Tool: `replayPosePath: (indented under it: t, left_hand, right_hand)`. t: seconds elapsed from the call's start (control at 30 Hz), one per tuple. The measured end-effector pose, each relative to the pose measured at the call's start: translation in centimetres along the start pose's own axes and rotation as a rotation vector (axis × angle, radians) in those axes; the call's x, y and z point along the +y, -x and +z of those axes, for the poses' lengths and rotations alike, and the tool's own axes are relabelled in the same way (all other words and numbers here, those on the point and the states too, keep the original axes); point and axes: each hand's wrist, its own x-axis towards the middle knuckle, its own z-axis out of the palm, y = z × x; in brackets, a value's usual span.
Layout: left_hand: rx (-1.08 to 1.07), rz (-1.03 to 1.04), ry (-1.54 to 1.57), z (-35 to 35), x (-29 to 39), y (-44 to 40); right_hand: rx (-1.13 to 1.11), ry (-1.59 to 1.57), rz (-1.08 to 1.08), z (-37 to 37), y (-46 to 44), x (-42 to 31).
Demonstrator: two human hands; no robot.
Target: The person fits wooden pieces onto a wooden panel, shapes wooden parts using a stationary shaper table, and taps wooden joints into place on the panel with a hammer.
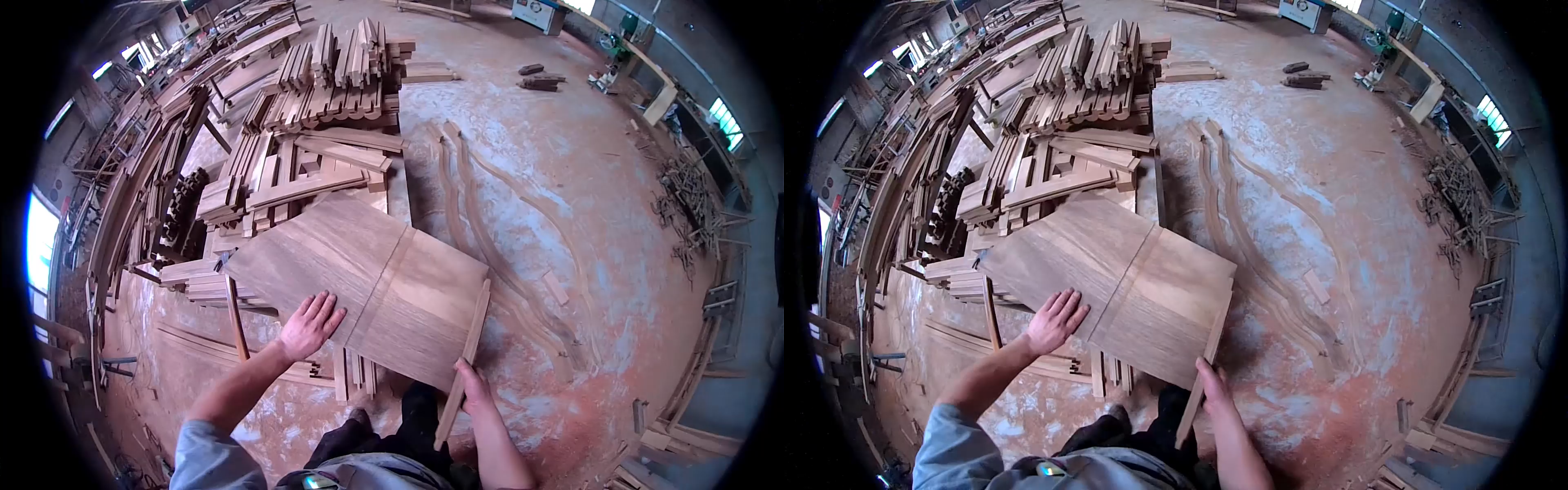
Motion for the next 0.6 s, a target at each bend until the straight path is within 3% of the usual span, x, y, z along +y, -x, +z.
replayPosePath:
  t: [0.1, 0.2, 0.23, 0.37, 0.43, 0.5, 0.57, 0.6]
  left_hand:
    - [0.055, 0.069, 0.018, -6.2, -0.4, -1.9]
    - [0.079, 0.073, 0.086, -11.8, -2.2, -5.0]
    - [0.005, 0.045, 0.135, -14.1, -2.9, -6.1]
    - [-0.198, -0.037, 0.175, -19.6, -5.7, -10.6]
    - [-0.021, 0.024, 0.215, -19.5, -7.6, -12.6]
    - [-0.020, -0.018, 0.247, -20.6, -8.9, -14.1]
    - [-0.013, -0.053, 0.268, -21.1, -10.3, -15.4]
    - [-0.010, -0.069, 0.282, -20.8, -10.9, -15.9]
  right_hand:
    - [-0.221, -0.205, 0.164, -0.9, 2.9, -7.2]
    - [-0.071, -0.120, 0.161, -2.1, 5.6, -14.5]
    - [0.027, -0.096, 0.152, -2.4, 6.4, -16.6]
    - [0.038, -0.198, 0.110, -7.0, 6.0, -22.8]
    - [0.122, -0.103, 0.031, -8.1, 7.5, -27.1]
    - [0.098, -0.160, -0.333, -7.8, 8.5, -30.9]
    - [-0.224, -0.133, -0.604, -5.3, 10.8, -35.4]
    - [-0.185, -0.210, -0.693, -3.4, 11.2, -37.2]
